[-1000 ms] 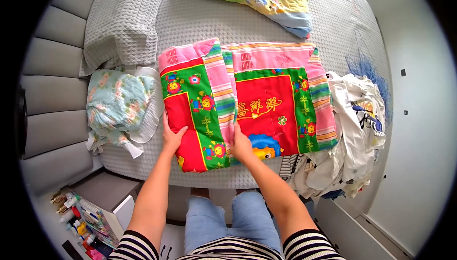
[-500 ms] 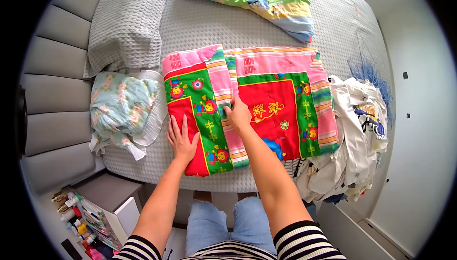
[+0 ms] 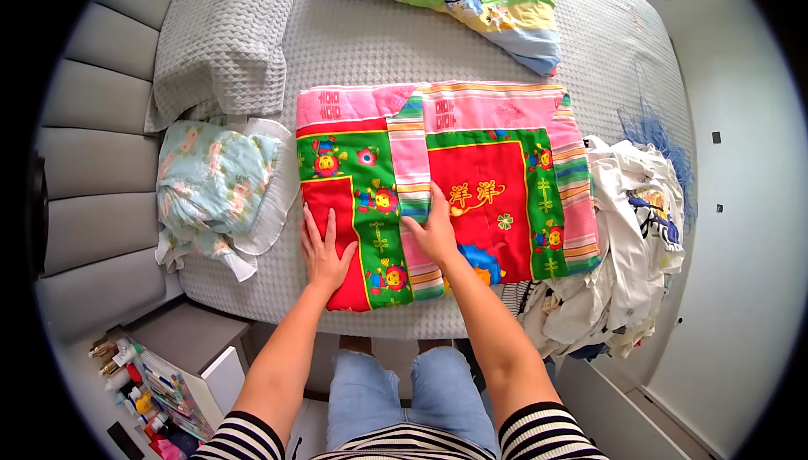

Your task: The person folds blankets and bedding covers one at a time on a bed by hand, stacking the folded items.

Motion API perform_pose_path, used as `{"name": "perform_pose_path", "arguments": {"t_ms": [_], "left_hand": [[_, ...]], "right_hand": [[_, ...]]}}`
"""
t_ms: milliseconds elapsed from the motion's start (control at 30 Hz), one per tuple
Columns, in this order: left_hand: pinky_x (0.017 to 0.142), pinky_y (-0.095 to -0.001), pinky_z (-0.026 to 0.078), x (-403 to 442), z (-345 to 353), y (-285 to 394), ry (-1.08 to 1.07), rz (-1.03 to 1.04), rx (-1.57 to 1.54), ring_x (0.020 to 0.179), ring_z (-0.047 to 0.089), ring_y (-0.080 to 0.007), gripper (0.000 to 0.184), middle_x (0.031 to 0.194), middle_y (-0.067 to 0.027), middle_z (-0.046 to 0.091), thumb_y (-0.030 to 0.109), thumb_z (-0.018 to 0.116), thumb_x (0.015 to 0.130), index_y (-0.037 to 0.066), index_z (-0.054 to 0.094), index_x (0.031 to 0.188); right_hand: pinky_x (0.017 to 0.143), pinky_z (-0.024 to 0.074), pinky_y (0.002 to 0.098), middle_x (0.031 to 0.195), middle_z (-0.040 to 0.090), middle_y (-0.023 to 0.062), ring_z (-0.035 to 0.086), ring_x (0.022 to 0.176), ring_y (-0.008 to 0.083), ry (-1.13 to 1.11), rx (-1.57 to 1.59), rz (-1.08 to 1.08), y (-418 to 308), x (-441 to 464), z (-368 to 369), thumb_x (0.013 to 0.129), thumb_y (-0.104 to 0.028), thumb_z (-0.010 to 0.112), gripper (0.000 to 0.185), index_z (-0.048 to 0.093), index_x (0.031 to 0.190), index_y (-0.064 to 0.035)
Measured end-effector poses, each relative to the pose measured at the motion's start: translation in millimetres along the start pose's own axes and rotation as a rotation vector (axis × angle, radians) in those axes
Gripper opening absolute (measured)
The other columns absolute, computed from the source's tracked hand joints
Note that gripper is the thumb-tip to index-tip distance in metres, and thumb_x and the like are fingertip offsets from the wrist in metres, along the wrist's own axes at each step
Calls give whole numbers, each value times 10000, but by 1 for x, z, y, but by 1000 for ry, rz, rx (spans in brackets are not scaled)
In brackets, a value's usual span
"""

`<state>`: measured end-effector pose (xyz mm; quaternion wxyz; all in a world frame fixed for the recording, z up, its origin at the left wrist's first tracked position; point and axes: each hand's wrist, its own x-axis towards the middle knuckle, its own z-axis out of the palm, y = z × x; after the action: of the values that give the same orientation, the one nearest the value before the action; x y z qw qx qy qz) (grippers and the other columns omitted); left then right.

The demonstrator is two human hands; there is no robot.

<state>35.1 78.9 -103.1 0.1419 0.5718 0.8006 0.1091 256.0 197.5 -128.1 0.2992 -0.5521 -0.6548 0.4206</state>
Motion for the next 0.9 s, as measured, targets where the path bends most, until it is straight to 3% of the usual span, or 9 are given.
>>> {"name": "perform_pose_path", "arguments": {"t_ms": [67,133,200,333,467,600,667,800,900], "left_hand": [[1124,-616,186,2,-4,9,-49,8,116,1447,133,-465,841,1615,-196,50,482,645,858,278,217,1553],[1132,-620,148,2,-5,15,-49,128,121,1454,124,-454,830,1617,-190,56,500,633,859,280,231,1551],[1142,-617,100,0,-2,24,-137,223,103,1468,95,-433,820,1622,-164,77,528,631,849,274,272,1540],[1140,-628,69,-1,7,44,-242,259,143,1477,83,-411,857,1624,-156,72,575,632,827,276,267,1542],[1159,-594,89,8,13,78,-294,326,120,1483,92,-383,858,1625,-142,78,611,609,831,305,245,1545],[1161,-579,112,10,32,123,-334,398,72,1477,99,-400,848,1612,-193,81,593,622,832,299,260,1541],[1155,-585,113,9,42,146,-340,429,29,1471,104,-421,842,1603,-226,84,573,635,835,286,271,1538],[1158,-564,148,3,67,190,-266,276,49,1454,123,-456,878,1558,-324,101,533,677,811,252,272,1538],[1155,-552,178,4,55,224,-457,107,195,1428,137,-506,917,1549,-337,109,511,708,793,234,255,1541]], "right_hand": [[782,498,502,1132,465,235,567,942,454,-134,-95,-159,-27,13,-7,799,0,632,790,326,1483,-251],[672,509,514,1106,482,196,597,830,451,-134,-208,-155,-47,29,-17,794,48,567,745,403,1446,-272],[683,512,506,1099,490,171,599,834,435,-49,-282,-132,-34,30,-26,811,46,539,706,428,1434,-269],[774,509,437,1046,555,173,603,913,381,-272,-417,108,9,7,-46,777,92,561,782,405,1468,-240],[777,498,476,1002,587,169,609,929,374,-98,-178,-67,24,-5,-59,782,6,598,798,333,1497,-229],[834,503,390,1059,609,159,620,945,329,2,-116,282,14,-35,-99,822,-144,707,568,501,1346,-67],[938,439,381,1182,557,167,545,1110,330,323,-201,176,40,-60,-117,834,-160,705,488,551,1284,-55],[1095,278,493,1439,393,178,359,1328,380,387,-626,89,2,-80,-193,785,-161,727,599,519,1339,-66],[1127,223,516,1510,316,204,295,1391,377,454,-877,141,8,-77,-233,756,-216,755,764,416,1418,-39]]}}
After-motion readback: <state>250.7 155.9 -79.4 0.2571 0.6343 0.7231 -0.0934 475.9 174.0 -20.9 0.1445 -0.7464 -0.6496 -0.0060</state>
